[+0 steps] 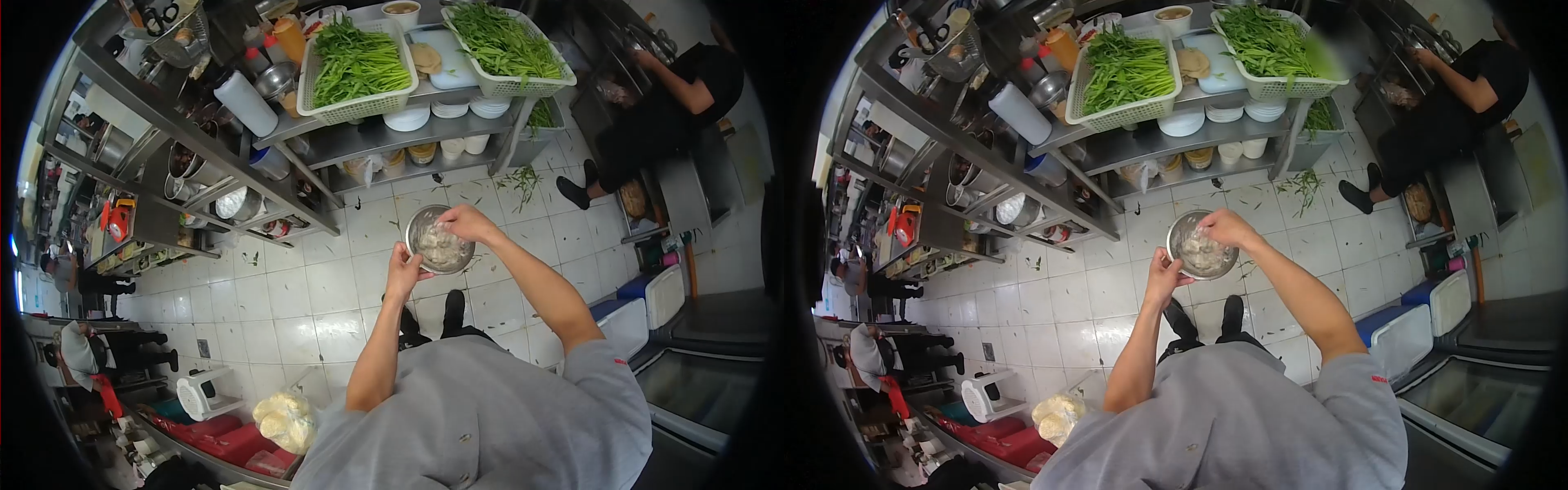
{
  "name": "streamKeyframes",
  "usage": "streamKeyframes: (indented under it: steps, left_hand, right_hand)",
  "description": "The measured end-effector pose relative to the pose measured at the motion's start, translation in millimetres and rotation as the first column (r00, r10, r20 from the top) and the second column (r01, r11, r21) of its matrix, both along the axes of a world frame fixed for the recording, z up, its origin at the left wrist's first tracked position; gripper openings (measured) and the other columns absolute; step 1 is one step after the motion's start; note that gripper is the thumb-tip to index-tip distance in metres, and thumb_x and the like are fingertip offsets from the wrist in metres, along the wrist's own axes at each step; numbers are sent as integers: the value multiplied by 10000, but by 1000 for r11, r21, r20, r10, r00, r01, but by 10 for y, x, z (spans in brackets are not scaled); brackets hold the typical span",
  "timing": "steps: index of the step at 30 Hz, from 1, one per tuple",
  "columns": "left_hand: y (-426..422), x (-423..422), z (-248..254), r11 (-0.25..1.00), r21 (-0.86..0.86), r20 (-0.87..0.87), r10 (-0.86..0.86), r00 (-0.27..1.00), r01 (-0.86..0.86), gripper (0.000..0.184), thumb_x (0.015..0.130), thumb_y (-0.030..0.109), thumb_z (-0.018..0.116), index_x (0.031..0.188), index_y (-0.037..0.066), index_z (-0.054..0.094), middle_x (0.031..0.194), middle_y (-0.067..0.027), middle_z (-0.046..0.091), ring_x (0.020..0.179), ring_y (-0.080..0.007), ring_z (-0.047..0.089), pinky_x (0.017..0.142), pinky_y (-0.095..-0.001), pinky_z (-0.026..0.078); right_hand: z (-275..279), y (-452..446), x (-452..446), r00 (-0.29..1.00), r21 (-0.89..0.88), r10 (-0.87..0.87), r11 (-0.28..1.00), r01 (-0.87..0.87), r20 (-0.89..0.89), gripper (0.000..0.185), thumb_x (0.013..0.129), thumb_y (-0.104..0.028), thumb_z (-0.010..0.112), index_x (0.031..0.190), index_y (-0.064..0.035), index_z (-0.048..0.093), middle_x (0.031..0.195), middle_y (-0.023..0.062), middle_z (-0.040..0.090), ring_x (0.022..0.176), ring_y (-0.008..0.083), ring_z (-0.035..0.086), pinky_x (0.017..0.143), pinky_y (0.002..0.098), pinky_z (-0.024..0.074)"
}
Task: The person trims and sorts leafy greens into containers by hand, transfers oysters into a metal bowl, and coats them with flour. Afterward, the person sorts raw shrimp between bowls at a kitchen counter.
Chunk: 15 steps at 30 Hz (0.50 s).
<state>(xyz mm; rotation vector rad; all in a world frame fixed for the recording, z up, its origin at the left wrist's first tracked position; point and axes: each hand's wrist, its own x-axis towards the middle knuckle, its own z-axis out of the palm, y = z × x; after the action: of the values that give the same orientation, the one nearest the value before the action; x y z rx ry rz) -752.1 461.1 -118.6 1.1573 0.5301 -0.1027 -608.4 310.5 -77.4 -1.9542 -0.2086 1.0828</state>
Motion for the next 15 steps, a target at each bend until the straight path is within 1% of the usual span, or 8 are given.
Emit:
streamKeyframes:
  steps: [2, 4, 5, 7, 9, 11, 13, 15]
  left_hand:
    - [-28, 31, 102, 999, -2, 16, -39, 999, 39, 142, 887, 14, 512, 952, 77, 402, 913, -82, 552, 708, -166, 633, 564, -298, 609]
    - [-27, 98, 7, 996, 58, 25, -71, 997, 69, 151, 880, 5, 517, 947, 79, 403, 927, -74, 548, 698, -160, 629, 559, -303, 610]
    - [-2, 154, -58, 993, 92, 37, -76, 996, 72, 156, 877, 1, 519, 945, 80, 403, 934, -70, 546, 692, -157, 627, 556, -305, 611]
    - [76, 116, -213, 986, 140, 51, -103, 993, 95, 168, 871, -7, 528, 942, 83, 405, 967, -64, 533, 685, -154, 623, 553, -310, 612]
    - [162, 104, -177, 981, 182, 77, -78, 994, 63, 190, 869, -18, 536, 929, 83, 386, 942, -50, 489, 670, -149, 602, 536, -316, 611]
    - [95, 157, -150, 988, 143, 96, -69, 993, 55, 208, 874, -21, 542, 914, 84, 367, 921, -43, 459, 679, -150, 588, 524, -324, 610]
    - [13, 145, -169, 996, 71, 118, -69, 991, 60, 186, 883, -3, 546, 947, 85, 395, 972, -50, 482, 683, -149, 605, 536, -321, 609]
    - [-33, 140, -113, 999, 12, 124, -38, 991, 37, 173, 890, 18, 548, 991, 80, 422, 988, -54, 506, 669, -140, 615, 554, -308, 605]
  right_hand:
    - [-87, 19, -85, 863, -146, 215, 975, -166, 457, 328, 813, -167, 624, 1095, 1, 649, 1092, 197, 631, 1014, 334, 606, 874, 399, 488]
    - [-539, 71, -261, 531, -237, 352, 932, -273, 770, 273, 815, -155, 607, 1042, -11, 652, 1042, 177, 628, 995, 350, 593, 889, 414, 475]
    - [-412, 62, -432, 546, -200, 350, 928, -315, 761, 233, 792, -141, 605, 988, -20, 636, 1036, 158, 597, 1012, 355, 564, 903, 423, 461]
    - [-721, -23, -376, 375, -251, 615, 695, -674, 694, 286, 772, -106, 604, 1053, -72, 640, 1156, 143, 555, 1083, 338, 537, 913, 443, 455]
    - [-539, -236, -342, 157, -340, 567, 669, -661, 809, 354, 751, -71, 609, 1095, -141, 644, 1245, 138, 486, 1133, 336, 505, 901, 466, 462]
    - [-266, -143, -294, 213, -494, 680, 679, -544, 701, 417, 744, -36, 618, 1131, -192, 635, 1279, 140, 447, 1154, 345, 489, 898, 492, 462]
    - [-119, 12, -339, 436, -478, 627, 777, -410, 646, 498, 664, -24, 694, 1137, -168, 635, 1334, 150, 411, 1158, 365, 488, 911, 462, 468]
    - [-181, 87, -303, 581, -405, 516, 856, -322, 629, 502, 648, -27, 711, 1131, -145, 637, 1313, 171, 437, 1114, 382, 514, 912, 457, 471]
